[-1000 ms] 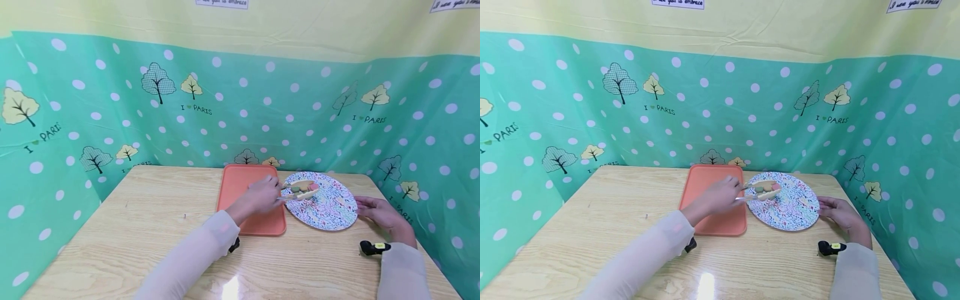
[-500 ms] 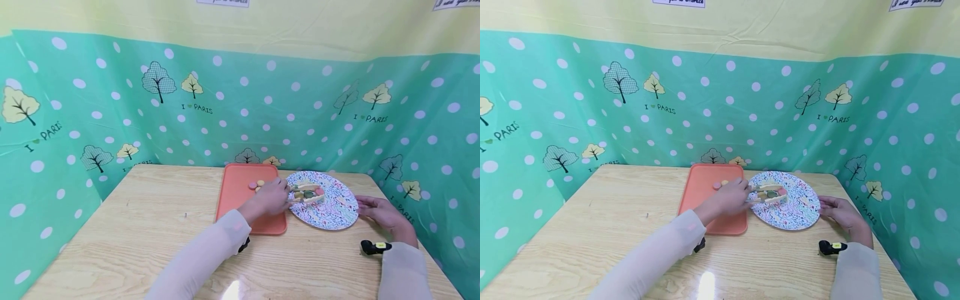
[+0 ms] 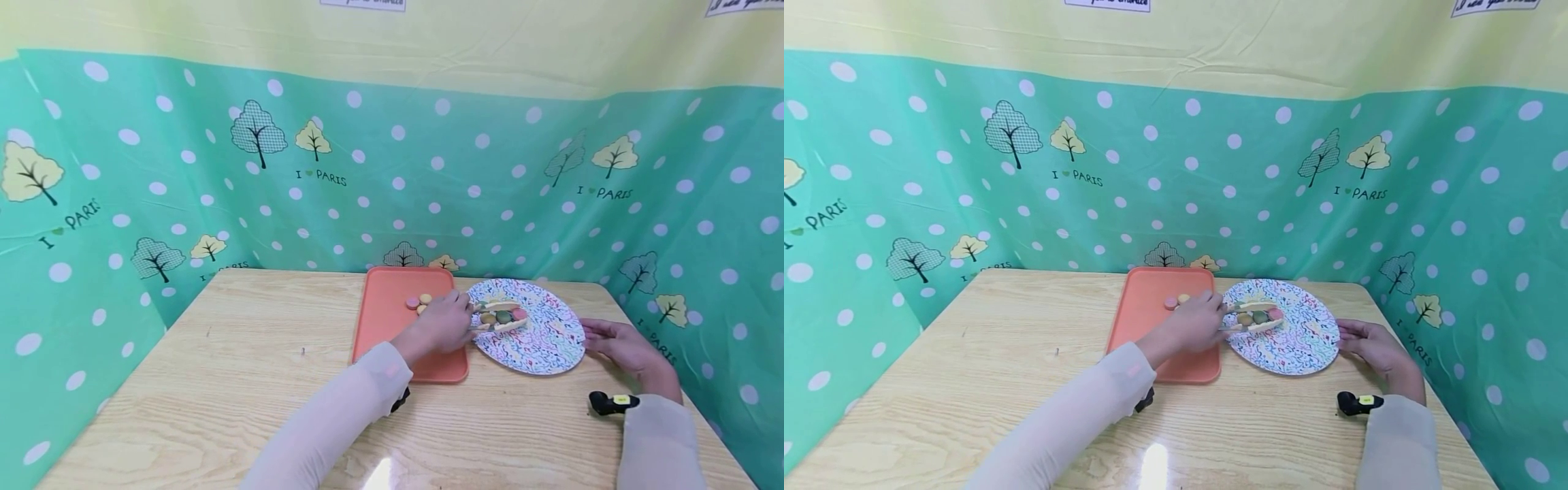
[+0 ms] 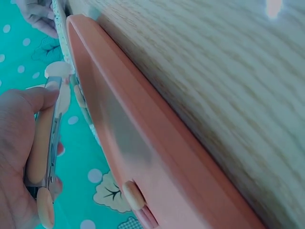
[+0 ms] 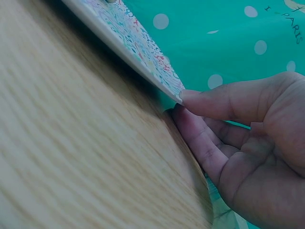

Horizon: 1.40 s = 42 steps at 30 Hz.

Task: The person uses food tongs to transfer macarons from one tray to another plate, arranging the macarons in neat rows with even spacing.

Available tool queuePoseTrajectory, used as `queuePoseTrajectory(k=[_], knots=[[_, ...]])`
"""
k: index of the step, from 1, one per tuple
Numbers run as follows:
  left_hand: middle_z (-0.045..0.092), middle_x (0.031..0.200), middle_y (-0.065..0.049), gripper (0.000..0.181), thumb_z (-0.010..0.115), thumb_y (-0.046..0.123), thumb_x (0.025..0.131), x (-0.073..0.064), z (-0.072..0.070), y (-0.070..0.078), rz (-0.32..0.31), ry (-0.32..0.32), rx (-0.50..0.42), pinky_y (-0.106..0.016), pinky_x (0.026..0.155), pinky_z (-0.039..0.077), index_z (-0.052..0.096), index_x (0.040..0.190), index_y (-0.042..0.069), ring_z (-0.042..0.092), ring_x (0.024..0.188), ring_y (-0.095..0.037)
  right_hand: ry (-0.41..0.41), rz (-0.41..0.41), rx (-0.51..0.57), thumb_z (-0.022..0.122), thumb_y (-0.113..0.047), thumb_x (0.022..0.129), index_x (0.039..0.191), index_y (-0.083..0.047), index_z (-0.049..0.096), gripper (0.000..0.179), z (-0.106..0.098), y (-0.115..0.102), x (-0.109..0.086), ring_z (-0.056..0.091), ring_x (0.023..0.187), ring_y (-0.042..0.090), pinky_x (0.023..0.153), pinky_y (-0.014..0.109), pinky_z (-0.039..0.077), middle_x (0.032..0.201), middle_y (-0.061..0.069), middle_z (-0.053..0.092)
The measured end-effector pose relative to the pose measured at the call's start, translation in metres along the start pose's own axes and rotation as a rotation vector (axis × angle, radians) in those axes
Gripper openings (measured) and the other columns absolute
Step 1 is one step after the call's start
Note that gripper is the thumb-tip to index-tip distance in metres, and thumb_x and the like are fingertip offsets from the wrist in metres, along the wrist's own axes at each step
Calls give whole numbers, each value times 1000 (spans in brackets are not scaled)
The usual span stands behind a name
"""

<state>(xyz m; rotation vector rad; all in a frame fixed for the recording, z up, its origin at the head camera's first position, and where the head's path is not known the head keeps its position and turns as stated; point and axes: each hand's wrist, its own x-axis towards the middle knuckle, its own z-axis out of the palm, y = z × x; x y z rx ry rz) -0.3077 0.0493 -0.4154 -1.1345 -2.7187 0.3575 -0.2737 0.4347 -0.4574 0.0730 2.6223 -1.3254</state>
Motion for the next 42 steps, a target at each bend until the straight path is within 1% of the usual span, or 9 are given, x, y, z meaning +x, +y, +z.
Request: queuePoseTrajectory(k=[8,11,14,16,19,27,32,40,42], knots=[[53,129,-3,47,47,55,105,0,0,0,-14,3,-6,-32,86,48,73,117,18,44,106,-18,3,3,-7,67,-20,100,154,5,37,66,-1,-1,0,45,136,40,87,20,50,154,28,41],[53,130,-4,48,47,56,105,-1,-2,0,-17,2,-7,-32,86,48,73,117,18,43,106,-18,2,1,1,68,-20,100,154,5,37,68,0,-1,1,43,138,42,100,34,49,155,28,41],[53,130,-3,47,46,56,104,-2,-3,0,-18,1,-8,-31,85,47,73,113,18,43,106,-18,-2,0,18,68,-20,99,154,5,37,68,0,-1,1,39,140,44,109,55,40,155,29,40],[53,129,-3,46,46,56,104,-2,-4,0,-20,2,-9,-31,86,47,73,111,19,43,106,-17,-7,-2,30,69,-19,99,154,6,36,69,0,-2,1,36,142,46,111,62,34,155,29,39],[52,128,-3,48,47,56,104,-3,-6,-1,-21,7,-18,-31,88,47,73,113,17,44,106,-17,-12,-10,29,67,-17,100,154,7,35,67,0,-2,0,36,143,47,112,61,34,155,29,40],[52,134,-4,59,44,55,105,-11,-11,-13,-54,35,-44,-30,97,47,61,138,9,45,113,-18,-13,4,25,67,-20,100,155,6,34,69,1,-3,-3,34,143,49,112,64,32,156,31,37],[52,137,-7,53,46,52,106,-20,-15,-26,-69,67,-80,-32,103,42,64,132,8,45,117,-20,-5,6,-6,66,-21,101,155,5,36,67,2,-4,-3,38,141,47,111,60,36,155,30,39],[55,127,-5,60,56,50,103,-38,-15,-47,-124,89,-144,-32,94,42,56,143,5,45,107,-18,-11,7,-4,67,-21,100,155,5,36,68,1,-5,-3,38,142,47,110,59,37,155,29,40],[55,124,-4,58,57,50,103,-44,-14,-53,-134,89,-142,-31,91,42,58,141,6,45,104,-18,-9,7,-11,67,-21,100,154,6,36,68,1,-4,-3,40,141,46,109,58,39,154,29,41]])
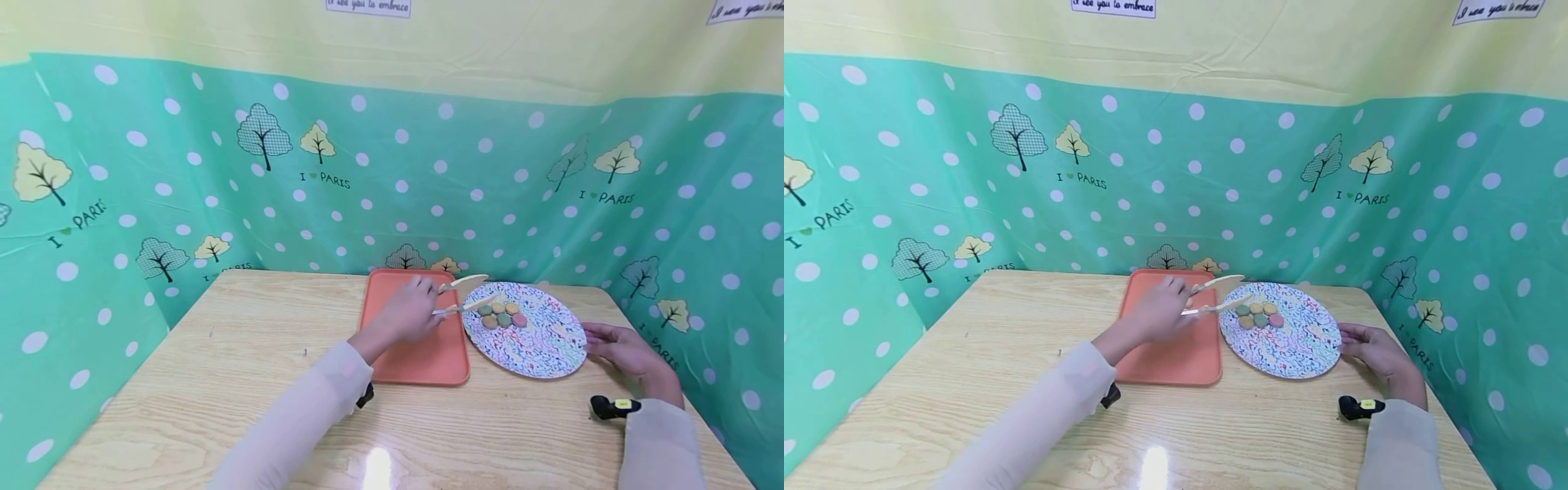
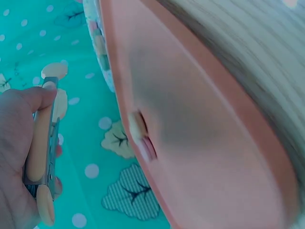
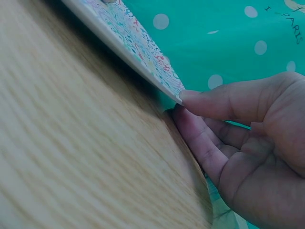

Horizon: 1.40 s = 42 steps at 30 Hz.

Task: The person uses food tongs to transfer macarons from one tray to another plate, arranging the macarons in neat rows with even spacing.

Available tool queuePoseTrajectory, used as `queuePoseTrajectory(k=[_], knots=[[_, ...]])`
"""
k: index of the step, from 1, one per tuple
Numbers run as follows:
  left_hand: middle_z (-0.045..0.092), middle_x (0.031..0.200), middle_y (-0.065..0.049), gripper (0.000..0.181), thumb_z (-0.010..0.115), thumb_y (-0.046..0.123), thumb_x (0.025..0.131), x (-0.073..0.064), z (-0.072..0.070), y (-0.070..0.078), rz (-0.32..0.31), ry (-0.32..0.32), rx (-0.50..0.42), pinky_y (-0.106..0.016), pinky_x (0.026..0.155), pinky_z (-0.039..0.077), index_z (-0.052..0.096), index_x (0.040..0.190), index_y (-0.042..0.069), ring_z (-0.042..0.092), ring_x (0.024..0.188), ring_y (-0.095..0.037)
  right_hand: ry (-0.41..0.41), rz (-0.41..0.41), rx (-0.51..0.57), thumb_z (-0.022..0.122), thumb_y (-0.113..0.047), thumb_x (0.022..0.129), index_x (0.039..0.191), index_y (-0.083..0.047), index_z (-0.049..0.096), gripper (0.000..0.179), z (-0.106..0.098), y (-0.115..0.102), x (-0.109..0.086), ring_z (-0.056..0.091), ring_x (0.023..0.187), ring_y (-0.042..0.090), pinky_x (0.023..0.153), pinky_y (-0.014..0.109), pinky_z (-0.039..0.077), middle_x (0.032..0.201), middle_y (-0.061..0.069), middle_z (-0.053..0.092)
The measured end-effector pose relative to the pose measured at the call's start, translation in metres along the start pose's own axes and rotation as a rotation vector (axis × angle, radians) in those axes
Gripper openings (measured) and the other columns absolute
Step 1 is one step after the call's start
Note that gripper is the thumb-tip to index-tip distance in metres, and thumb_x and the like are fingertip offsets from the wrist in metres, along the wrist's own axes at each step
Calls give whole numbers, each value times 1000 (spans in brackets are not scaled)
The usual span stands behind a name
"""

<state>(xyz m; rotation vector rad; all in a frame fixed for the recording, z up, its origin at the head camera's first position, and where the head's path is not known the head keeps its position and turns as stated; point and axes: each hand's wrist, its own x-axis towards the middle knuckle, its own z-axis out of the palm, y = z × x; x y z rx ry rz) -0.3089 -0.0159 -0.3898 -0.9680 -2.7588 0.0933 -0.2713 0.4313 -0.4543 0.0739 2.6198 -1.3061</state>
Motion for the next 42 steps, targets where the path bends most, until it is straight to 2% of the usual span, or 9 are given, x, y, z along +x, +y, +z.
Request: queuePoseTrajectory(k=[2,7,13,16,19,24,26,32,42], knots=[[55,120,-3,55,56,50,103,-5,0,-6,-5,-2,5,-31,88,42,60,137,8,43,101,-18,3,-3,-4,67,-21,100,154,6,37,68,0,0,0,41,140,46,108,55,42,154,29,41],[55,116,-5,52,58,48,102,-17,0,-20,-7,15,-2,-32,87,42,62,132,5,43,99,-19,4,-14,-16,67,-20,100,153,7,38,66,-1,0,0,46,136,42,95,31,53,153,29,43],[57,117,-10,54,58,47,103,-31,2,-38,3,41,55,-37,93,43,63,129,0,48,103,-24,6,-15,-20,68,-20,100,153,7,38,67,0,2,1,48,135,41,92,29,54,153,29,43],[56,115,-10,56,57,48,103,-37,3,-45,-6,29,85,-38,92,44,63,129,-1,46,102,-26,6,-22,-4,67,-19,100,153,7,38,66,1,2,1,49,134,40,87,21,54,153,30,43],[55,114,-11,56,58,48,102,-44,5,-52,-14,17,113,-37,90,47,63,128,-1,46,102,-26,5,-27,-3,67,-19,100,153,8,38,66,2,1,0,48,135,41,89,23,54,153,30,43],[54,115,-12,57,61,48,101,-55,7,-64,-40,-2,104,-37,86,51,62,128,-2,47,101,-26,1,-31,-11,65,-20,101,153,7,38,64,2,0,-1,40,141,45,107,49,44,154,29,42],[55,117,-13,57,62,46,101,-60,8,-69,-50,-3,94,-37,86,51,62,129,-3,48,99,-26,4,-30,-16,65,-19,101,153,7,38,64,2,0,-1,39,141,45,108,54,41,154,29,42],[57,119,-15,58,62,44,101,-75,12,-81,-53,-1,89,-39,83,50,61,131,-5,48,98,-27,7,-25,-25,64,-17,102,153,7,38,63,1,2,0,44,139,44,97,34,53,154,29,42],[58,109,-15,58,63,43,100,-93,20,-91,-50,32,61,-40,78,47,62,129,-8,47,91,-27,10,-39,1,64,-15,102,152,8,39,61,2,2,1,51,133,37,87,20,54,152,29,44]])
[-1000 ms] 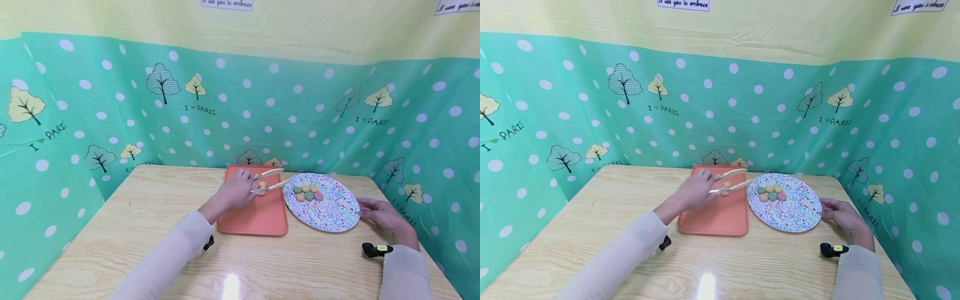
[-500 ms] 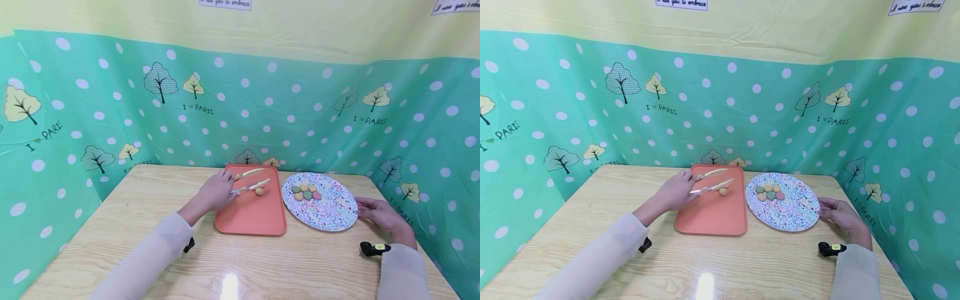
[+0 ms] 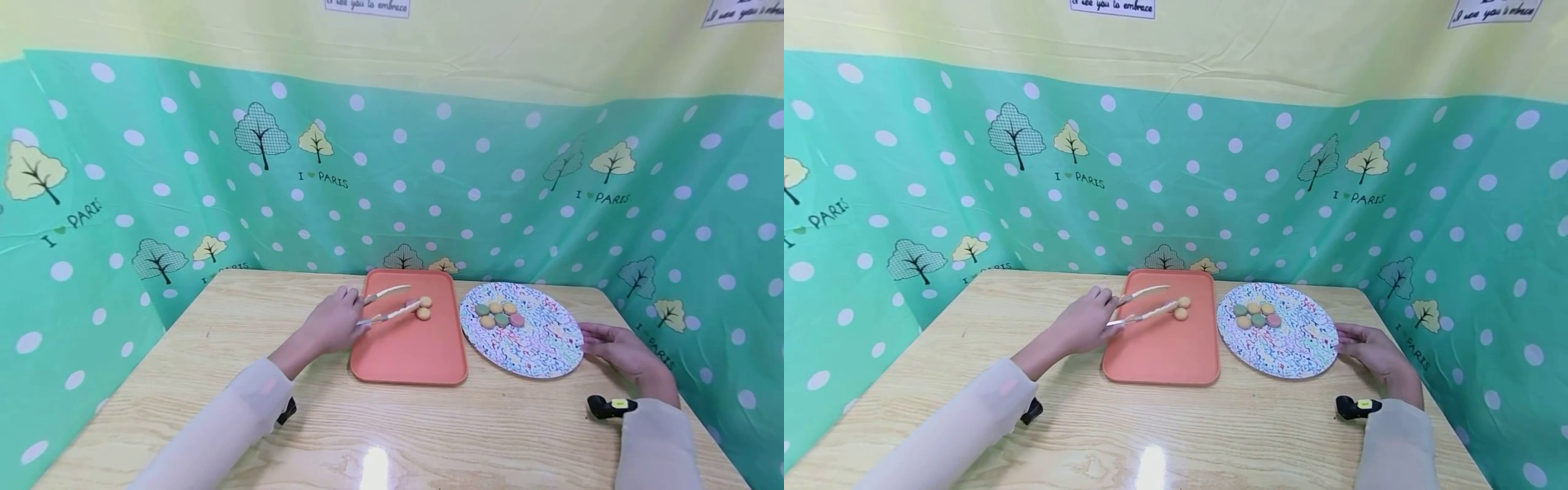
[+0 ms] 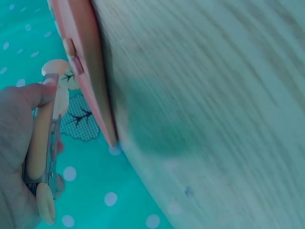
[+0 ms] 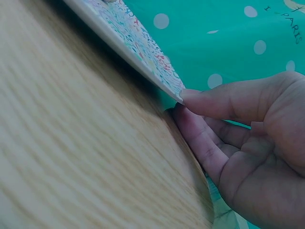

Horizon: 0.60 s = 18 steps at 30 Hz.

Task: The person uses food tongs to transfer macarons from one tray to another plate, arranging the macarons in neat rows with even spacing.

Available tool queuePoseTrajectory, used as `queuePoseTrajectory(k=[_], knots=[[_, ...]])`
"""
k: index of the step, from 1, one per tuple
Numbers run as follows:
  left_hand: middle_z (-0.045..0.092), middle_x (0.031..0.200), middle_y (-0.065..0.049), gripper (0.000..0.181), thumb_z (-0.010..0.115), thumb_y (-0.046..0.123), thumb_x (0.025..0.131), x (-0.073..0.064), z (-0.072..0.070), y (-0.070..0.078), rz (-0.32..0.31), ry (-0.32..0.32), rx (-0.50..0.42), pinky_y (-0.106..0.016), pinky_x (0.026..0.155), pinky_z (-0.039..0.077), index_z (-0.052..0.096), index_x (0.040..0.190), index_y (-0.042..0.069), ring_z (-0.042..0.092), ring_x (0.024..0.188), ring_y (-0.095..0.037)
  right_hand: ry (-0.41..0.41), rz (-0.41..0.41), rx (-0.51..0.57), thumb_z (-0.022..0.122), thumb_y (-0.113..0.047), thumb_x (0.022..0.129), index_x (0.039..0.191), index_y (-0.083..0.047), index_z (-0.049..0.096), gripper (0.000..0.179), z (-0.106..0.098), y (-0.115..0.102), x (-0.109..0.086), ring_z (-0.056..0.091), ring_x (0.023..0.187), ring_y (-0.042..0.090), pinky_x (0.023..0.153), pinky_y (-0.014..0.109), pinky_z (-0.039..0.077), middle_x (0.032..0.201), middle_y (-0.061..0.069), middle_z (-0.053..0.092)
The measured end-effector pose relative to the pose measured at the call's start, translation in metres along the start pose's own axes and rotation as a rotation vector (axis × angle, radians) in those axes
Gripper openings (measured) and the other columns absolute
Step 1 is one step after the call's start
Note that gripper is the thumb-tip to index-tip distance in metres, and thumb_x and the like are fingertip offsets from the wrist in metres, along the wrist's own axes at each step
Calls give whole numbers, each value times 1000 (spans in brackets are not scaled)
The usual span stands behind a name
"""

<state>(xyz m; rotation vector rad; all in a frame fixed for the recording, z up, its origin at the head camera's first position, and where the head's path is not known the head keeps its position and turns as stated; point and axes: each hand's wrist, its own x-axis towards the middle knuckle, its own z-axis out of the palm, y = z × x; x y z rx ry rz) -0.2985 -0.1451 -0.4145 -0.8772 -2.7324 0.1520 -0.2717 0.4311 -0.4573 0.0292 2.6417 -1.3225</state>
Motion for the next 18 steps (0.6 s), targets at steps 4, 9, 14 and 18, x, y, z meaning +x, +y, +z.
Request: queuePoseTrajectory(k=[4,9,14,18], knots=[[57,109,-15,57,62,43,100,-3,2,-2,1,-13,-9,-41,79,48,64,128,-7,48,93,-28,6,-6,5,65,-15,101,152,8,39,61,1,3,1,54,131,33,86,18,53,152,29,44],[56,109,-14,54,62,44,101,-5,7,-5,-17,-63,-59,-41,81,49,65,124,-4,47,95,-27,7,-9,6,65,-15,101,152,8,39,62,1,3,2,54,130,31,86,16,52,152,29,44],[55,111,-13,52,63,44,101,-2,11,-6,-63,-111,-144,-41,81,50,65,123,-3,46,97,-26,8,-7,-1,65,-15,101,152,8,39,62,1,1,2,50,134,39,87,19,53,152,30,44],[56,111,-13,52,63,45,101,1,11,-5,-75,-125,-185,-40,79,50,66,124,-2,46,97,-26,6,3,-2,65,-15,101,152,8,39,62,1,1,2,45,138,43,88,20,53,153,29,43]])
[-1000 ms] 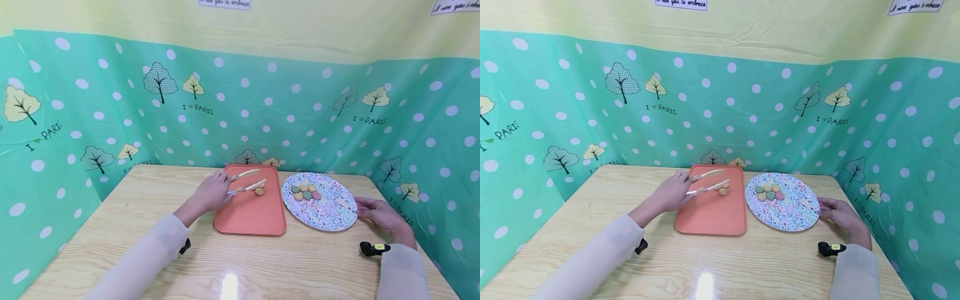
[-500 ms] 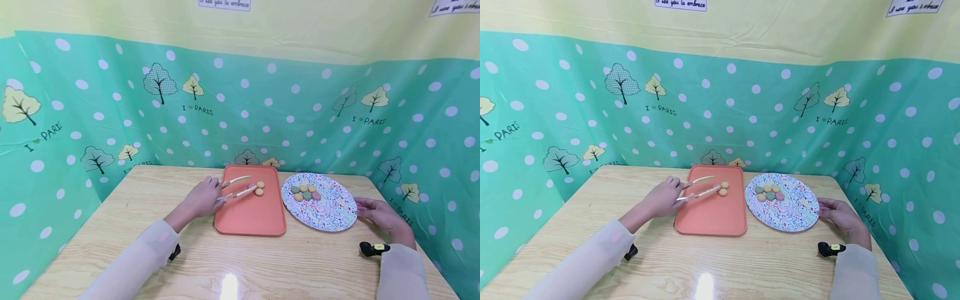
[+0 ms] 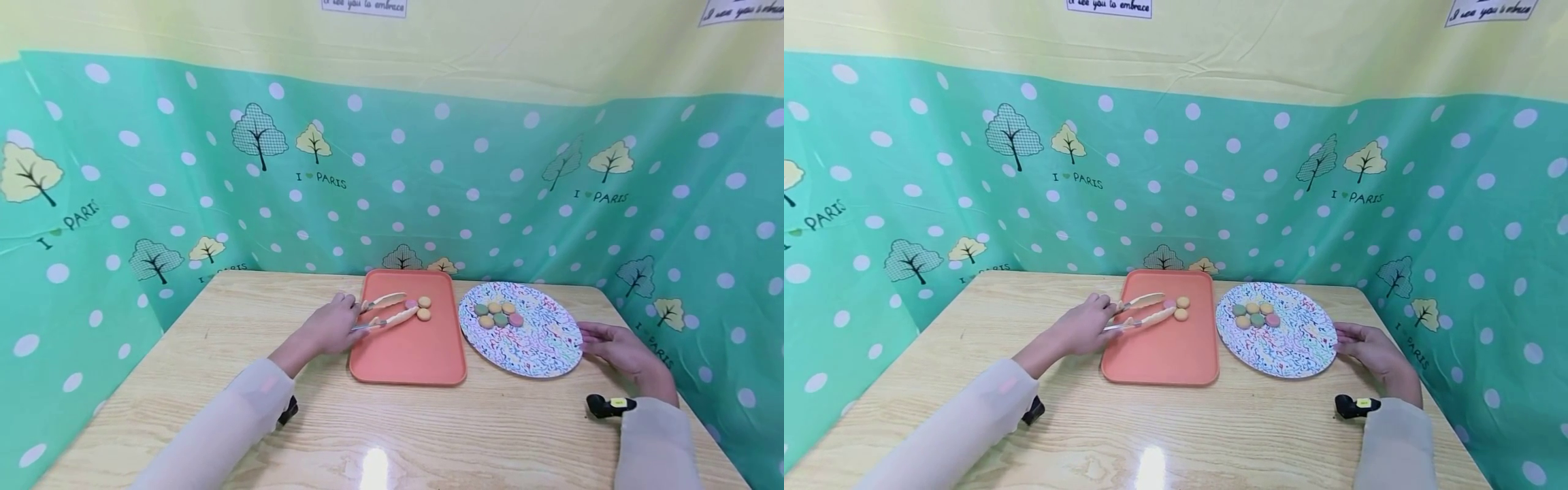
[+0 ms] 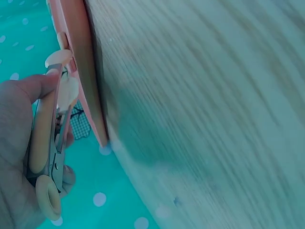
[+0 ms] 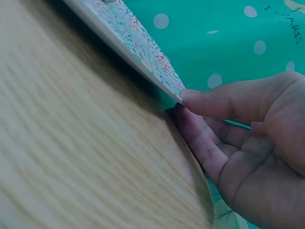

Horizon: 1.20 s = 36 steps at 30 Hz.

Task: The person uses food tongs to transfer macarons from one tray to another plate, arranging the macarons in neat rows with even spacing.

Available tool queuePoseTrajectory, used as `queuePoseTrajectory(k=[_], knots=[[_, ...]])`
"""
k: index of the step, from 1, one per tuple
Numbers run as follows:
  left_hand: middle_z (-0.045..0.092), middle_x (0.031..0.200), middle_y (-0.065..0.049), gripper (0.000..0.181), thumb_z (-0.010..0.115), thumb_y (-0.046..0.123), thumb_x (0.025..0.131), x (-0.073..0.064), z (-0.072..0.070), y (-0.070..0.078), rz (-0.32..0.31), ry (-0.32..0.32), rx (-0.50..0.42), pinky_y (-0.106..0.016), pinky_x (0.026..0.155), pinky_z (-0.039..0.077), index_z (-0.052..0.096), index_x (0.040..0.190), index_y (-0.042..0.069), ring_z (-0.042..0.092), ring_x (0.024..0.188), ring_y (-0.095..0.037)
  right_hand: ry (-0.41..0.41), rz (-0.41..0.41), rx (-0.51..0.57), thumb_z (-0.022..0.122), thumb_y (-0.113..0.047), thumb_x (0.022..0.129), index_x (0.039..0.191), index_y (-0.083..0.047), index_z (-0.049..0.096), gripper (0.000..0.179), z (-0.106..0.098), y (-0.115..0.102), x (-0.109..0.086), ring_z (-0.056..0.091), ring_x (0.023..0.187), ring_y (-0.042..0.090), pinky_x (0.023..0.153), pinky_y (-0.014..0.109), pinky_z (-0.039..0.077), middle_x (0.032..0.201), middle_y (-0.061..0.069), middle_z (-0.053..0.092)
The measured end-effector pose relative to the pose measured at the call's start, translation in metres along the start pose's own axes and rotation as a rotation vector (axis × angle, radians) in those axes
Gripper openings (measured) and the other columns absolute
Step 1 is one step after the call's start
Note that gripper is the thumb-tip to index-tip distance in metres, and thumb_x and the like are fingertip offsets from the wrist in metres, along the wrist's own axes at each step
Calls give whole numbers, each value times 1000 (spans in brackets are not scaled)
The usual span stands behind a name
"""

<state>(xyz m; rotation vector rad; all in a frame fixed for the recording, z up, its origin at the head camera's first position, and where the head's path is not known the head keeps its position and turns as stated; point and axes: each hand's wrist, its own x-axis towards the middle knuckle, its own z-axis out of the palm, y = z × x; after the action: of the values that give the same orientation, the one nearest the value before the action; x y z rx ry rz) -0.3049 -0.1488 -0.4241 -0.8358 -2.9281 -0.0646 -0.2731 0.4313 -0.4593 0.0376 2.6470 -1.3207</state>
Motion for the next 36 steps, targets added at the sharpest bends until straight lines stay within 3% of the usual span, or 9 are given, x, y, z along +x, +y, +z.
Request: queuePoseTrajectory(k=[7,24,32,36], knots=[[53,104,-8,42,62,45,100,2,1,4,-30,-27,-54,-36,73,47,68,109,4,44,93,-22,3,3,13,65,-15,101,153,7,38,62,0,1,1,44,139,43,88,19,53,153,29,43],[56,104,-10,47,63,44,100,4,-5,7,11,37,12,-37,70,49,69,121,2,47,90,-22,-6,-25,2,68,-16,99,151,9,40,64,-3,1,0,47,135,37,84,13,48,152,30,44],[58,122,-14,56,61,45,101,12,-13,12,46,52,37,-38,83,52,64,135,1,50,102,-24,-16,-4,-7,67,-18,100,152,8,38,65,-2,-2,-2,39,141,46,98,35,52,154,30,41],[57,117,-10,56,60,47,102,17,-17,18,55,46,50,-35,80,51,64,135,2,48,100,-22,-17,-10,-1,67,-18,100,152,9,38,65,-2,-3,-2,38,141,46,92,23,52,153,30,42]])
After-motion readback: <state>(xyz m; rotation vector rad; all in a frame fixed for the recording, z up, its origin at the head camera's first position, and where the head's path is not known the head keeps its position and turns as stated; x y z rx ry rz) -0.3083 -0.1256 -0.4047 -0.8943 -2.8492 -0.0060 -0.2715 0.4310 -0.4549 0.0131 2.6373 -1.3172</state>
